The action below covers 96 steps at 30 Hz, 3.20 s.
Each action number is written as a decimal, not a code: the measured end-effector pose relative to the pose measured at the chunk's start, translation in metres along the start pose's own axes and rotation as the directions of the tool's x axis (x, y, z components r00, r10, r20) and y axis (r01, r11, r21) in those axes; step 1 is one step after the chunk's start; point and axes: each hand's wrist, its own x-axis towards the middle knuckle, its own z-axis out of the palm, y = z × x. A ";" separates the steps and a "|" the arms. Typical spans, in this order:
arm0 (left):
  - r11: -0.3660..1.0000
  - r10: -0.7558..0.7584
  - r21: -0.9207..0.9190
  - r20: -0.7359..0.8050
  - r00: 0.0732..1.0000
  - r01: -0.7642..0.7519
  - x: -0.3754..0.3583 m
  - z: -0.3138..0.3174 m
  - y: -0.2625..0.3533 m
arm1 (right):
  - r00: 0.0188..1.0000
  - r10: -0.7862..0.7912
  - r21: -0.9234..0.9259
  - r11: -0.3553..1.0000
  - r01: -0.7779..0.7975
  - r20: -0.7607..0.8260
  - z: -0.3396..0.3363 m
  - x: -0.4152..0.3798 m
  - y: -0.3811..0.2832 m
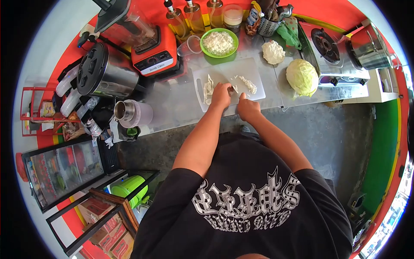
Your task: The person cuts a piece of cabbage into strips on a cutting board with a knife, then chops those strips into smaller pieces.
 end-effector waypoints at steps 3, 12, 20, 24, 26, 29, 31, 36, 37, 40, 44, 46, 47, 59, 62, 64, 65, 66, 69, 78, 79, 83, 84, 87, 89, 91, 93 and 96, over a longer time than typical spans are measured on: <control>0.998 -0.065 -0.005 -0.005 0.998 0.065 0.000 0.000 0.010 | 0.996 -0.036 -0.017 0.999 0.035 -0.084 0.005 0.012 0.002; 0.916 -0.254 0.292 -0.115 0.960 0.277 -0.005 -0.004 0.039 | 0.995 0.004 -0.058 0.998 0.002 0.102 -0.030 -0.007 -0.017; 0.906 -0.363 0.206 -0.077 0.929 0.371 -0.013 -0.004 0.043 | 0.998 0.000 -0.005 1.000 0.000 0.067 -0.022 0.014 -0.008; 0.925 -0.321 0.156 -0.168 0.932 0.347 -0.013 0.006 0.032 | 0.983 0.002 -0.067 0.998 0.011 0.185 -0.040 0.011 -0.007; 0.925 -0.319 0.156 -0.177 0.931 0.346 -0.009 0.010 0.026 | 0.986 0.001 -0.041 0.999 0.006 0.166 -0.030 0.014 -0.005; 0.902 -0.380 0.137 -0.203 0.903 0.410 -0.004 0.018 0.016 | 0.994 -0.011 0.020 1.000 0.009 0.105 -0.013 0.018 0.002; 0.905 -0.379 0.121 -0.210 0.901 0.409 -0.004 0.017 0.011 | 0.998 -0.026 0.059 0.998 0.023 0.063 -0.019 0.015 0.001; 0.922 -0.370 0.069 -0.118 0.921 0.380 -0.008 0.009 0.008 | 0.997 -0.027 0.011 1.000 0.026 0.065 -0.019 0.007 -0.002; 0.933 -0.352 0.031 -0.135 0.926 0.359 -0.009 0.009 0.009 | 0.997 -0.030 0.007 1.000 0.029 0.067 -0.012 0.005 -0.001; 0.922 -0.386 -0.045 -0.140 0.912 0.384 -0.011 0.009 0.012 | 1.000 -0.004 0.056 0.998 0.003 0.027 -0.007 0.005 -0.003; 0.909 -0.417 -0.046 -0.119 0.901 0.415 -0.010 0.009 0.013 | 0.996 -0.046 0.007 0.999 0.045 0.079 -0.022 0.013 -0.005; 0.924 -0.376 0.007 -0.163 0.912 0.382 -0.012 0.011 0.011 | 0.994 -0.055 -0.007 0.998 0.056 0.091 -0.029 0.008 -0.008; 0.923 -0.379 0.008 -0.164 0.911 0.385 -0.012 0.011 0.010 | 0.991 -0.045 -0.023 0.999 0.048 0.124 -0.031 0.004 -0.009; 0.934 -0.356 -0.062 -0.264 0.896 0.353 -0.017 0.025 -0.003 | 0.988 -0.026 0.002 1.000 0.025 0.149 -0.020 0.006 -0.012; 0.926 -0.377 -0.086 -0.286 0.881 0.368 -0.018 0.024 0.000 | 0.991 -0.021 0.011 1.000 0.020 0.132 -0.011 0.003 -0.009; 0.897 -0.439 -0.168 -0.228 0.869 0.409 -0.019 0.018 0.009 | 0.993 -0.035 0.017 0.999 0.033 0.108 -0.003 0.008 -0.006; 0.896 -0.441 -0.166 -0.232 0.867 0.412 -0.019 0.019 0.010 | 0.996 -0.036 0.048 0.998 0.032 0.085 0.000 0.012 -0.005; 0.907 -0.420 -0.106 -0.276 0.864 0.408 -0.018 0.022 0.010 | 0.998 -0.035 0.080 0.996 0.030 0.061 -0.003 0.011 -0.007; 0.905 -0.389 0.017 -0.366 0.845 0.425 -0.017 0.030 0.013 | 0.982 -0.048 -0.034 0.998 0.055 0.184 -0.026 0.012 -0.011; 0.852 -0.519 -0.036 -0.181 0.835 0.522 -0.015 0.019 0.017 | 0.997 -0.060 0.049 0.997 0.057 0.058 0.000 0.007 -0.007; 0.841 -0.539 -0.048 -0.173 0.825 0.539 -0.016 0.020 0.018 | 0.997 -0.054 0.053 0.997 0.051 0.055 -0.003 0.007 -0.007; 0.917 -0.368 0.012 -0.363 0.856 0.399 -0.022 0.029 0.009 | 0.990 -0.054 0.033 0.998 0.049 0.134 -0.025 0.002 -0.010; 0.919 -0.364 0.011 -0.363 0.858 0.395 -0.026 0.025 0.010 | 0.987 -0.066 0.020 0.998 0.064 0.147 -0.027 -0.001 -0.011; 0.975 -0.212 -0.008 -0.313 0.926 0.221 -0.044 0.018 0.013 | 0.994 -0.060 0.085 0.995 0.053 0.087 -0.007 -0.003 -0.008; 0.991 -0.130 -0.018 -0.284 0.950 0.131 -0.048 0.019 0.009 | 0.997 -0.051 0.101 0.994 0.044 0.065 0.005 0.004 -0.005; 0.994 -0.071 0.070 -0.218 0.973 0.088 -0.055 0.013 0.010 | 0.998 -0.042 0.120 0.992 0.035 0.051 0.002 0.004 -0.004; 0.987 -0.015 0.153 -0.151 0.988 0.038 -0.059 0.005 0.015 | 0.988 -0.061 0.051 0.997 0.054 0.142 -0.012 0.011 -0.005; 0.960 -0.140 0.248 0.016 0.990 0.132 -0.061 -0.013 0.027 | 0.983 -0.051 -0.007 0.999 0.053 0.177 -0.031 0.009 -0.011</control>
